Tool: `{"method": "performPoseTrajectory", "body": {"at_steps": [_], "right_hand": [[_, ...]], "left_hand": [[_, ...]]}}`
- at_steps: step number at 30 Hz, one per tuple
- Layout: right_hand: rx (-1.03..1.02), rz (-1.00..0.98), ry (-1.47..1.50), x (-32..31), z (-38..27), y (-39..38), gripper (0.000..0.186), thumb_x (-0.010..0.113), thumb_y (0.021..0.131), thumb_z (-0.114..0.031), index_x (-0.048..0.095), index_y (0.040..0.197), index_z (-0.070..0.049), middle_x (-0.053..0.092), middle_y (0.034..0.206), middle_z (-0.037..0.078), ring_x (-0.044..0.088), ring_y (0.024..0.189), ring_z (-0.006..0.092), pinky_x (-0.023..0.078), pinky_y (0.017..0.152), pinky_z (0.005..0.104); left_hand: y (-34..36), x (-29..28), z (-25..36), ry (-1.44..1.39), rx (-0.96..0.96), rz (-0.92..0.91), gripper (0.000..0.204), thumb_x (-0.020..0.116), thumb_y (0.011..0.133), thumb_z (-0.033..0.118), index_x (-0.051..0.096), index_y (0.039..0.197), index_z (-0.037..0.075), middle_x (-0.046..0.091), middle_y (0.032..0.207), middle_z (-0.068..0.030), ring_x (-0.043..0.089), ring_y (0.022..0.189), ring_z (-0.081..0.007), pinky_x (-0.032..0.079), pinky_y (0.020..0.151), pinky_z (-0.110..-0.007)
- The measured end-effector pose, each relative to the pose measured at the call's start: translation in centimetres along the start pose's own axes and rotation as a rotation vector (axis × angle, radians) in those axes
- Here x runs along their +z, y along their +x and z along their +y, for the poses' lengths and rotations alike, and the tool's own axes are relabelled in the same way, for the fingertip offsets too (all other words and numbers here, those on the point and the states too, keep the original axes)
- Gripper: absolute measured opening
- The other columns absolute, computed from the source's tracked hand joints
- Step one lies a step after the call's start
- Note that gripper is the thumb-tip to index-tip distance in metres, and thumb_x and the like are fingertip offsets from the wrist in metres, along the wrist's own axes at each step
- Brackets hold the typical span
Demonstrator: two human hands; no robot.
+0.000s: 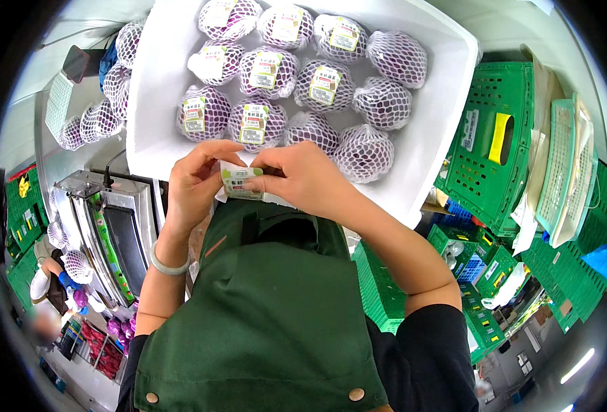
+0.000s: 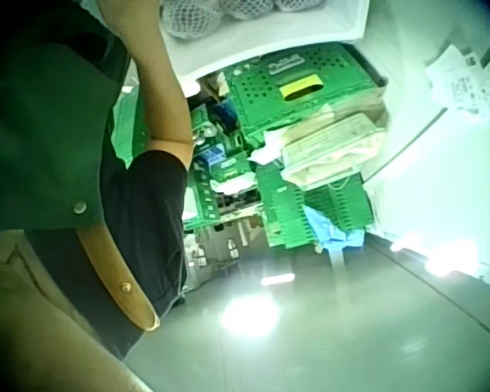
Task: The person applies small paper labels to mesh bags of purple cabbages, then places the labeled bags into a white bin. The person also uses a plastic wrap machine to seal additional mesh bags and stacks them in the bin.
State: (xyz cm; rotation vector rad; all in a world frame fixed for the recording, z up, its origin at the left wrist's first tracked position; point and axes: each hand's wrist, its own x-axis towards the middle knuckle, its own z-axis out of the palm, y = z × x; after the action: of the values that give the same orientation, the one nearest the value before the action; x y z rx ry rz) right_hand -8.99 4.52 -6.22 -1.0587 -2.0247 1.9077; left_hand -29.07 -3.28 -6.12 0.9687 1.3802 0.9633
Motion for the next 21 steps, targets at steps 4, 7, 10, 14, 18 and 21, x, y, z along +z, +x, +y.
{"method": "performPoseTrajectory", "body": {"at_steps": [4, 7, 10, 14, 18, 21], "right_hand": [[-0.397, 0.246, -0.359, -0.1, 1.1, -0.3, 0.021, 0.072, 0.087, -0.023, 0.072, 0.099, -0.005, 0.069, 0.074, 0.009, 0.063, 0.061, 0.0217, 0.050, 0.061, 0.0323], [0.040, 0.505, 0.253, -3.0, -0.4, -0.9, 0.018, 0.069, 0.091, -0.016, 0.073, 0.104, -0.005, 0.072, 0.084, 0.004, 0.064, 0.072, 0.0098, 0.053, 0.068, 0.0260], [0.054, 0.504, 0.281, -6.1, 1.7, -0.2, 0.021, 0.070, 0.090, -0.018, 0.072, 0.104, -0.002, 0.072, 0.090, 0.004, 0.065, 0.080, 0.0102, 0.053, 0.075, 0.0248], [0.018, 0.176, 0.236, -1.6, 1.4, 0.6, 0.022, 0.072, 0.087, -0.016, 0.069, 0.103, -0.001, 0.070, 0.088, 0.004, 0.062, 0.079, 0.0126, 0.051, 0.075, 0.0276], [-0.048, -0.076, -0.188, -1.2, -0.8, 0.8, 0.024, 0.073, 0.085, -0.015, 0.069, 0.106, -0.004, 0.067, 0.080, 0.007, 0.060, 0.071, 0.0144, 0.050, 0.069, 0.0285], [-0.192, 0.159, -0.192, -1.2, -1.2, 0.4, 0.022, 0.075, 0.082, -0.020, 0.066, 0.096, -0.005, 0.063, 0.073, 0.012, 0.056, 0.060, 0.0276, 0.045, 0.058, 0.0322]], "left_hand": [[-0.5, -0.7, 0.1, 0.223, -0.057, -0.063, 0.024, 0.058, 0.083, -0.013, 0.067, 0.101, 0.000, 0.064, 0.085, -0.0004, 0.060, 0.079, -0.0054, 0.048, 0.071, -0.020], [-0.9, -1.2, -0.2, 0.322, -0.054, 0.075, 0.019, 0.064, 0.083, -0.009, 0.068, 0.098, 0.001, 0.064, 0.079, 0.0021, 0.058, 0.072, -0.0038, 0.046, 0.065, -0.019], [-1.1, -3.0, -1.6, 0.118, 0.013, 0.213, 0.022, 0.064, 0.082, -0.009, 0.069, 0.100, 0.002, 0.068, 0.086, -0.0008, 0.056, 0.070, -0.0054, 0.045, 0.060, -0.022], [-0.5, -2.1, 1.2, 0.433, 0.095, -0.025, 0.036, 0.061, 0.079, -0.014, 0.069, 0.109, 0.006, 0.068, 0.099, -0.0061, 0.062, 0.077, -0.0108, 0.049, 0.064, -0.026], [-0.2, -0.9, 1.4, 0.380, 0.218, -0.112, 0.044, 0.062, 0.079, -0.013, 0.067, 0.118, 0.007, 0.068, 0.098, -0.0085, 0.062, 0.074, -0.0151, 0.049, 0.066, -0.027], [-1.0, 0.0, 0.6, 0.233, 0.187, -0.038, 0.044, 0.065, 0.079, -0.012, 0.066, 0.120, 0.006, 0.068, 0.091, -0.0076, 0.060, 0.072, -0.0123, 0.048, 0.064, -0.026]]}}
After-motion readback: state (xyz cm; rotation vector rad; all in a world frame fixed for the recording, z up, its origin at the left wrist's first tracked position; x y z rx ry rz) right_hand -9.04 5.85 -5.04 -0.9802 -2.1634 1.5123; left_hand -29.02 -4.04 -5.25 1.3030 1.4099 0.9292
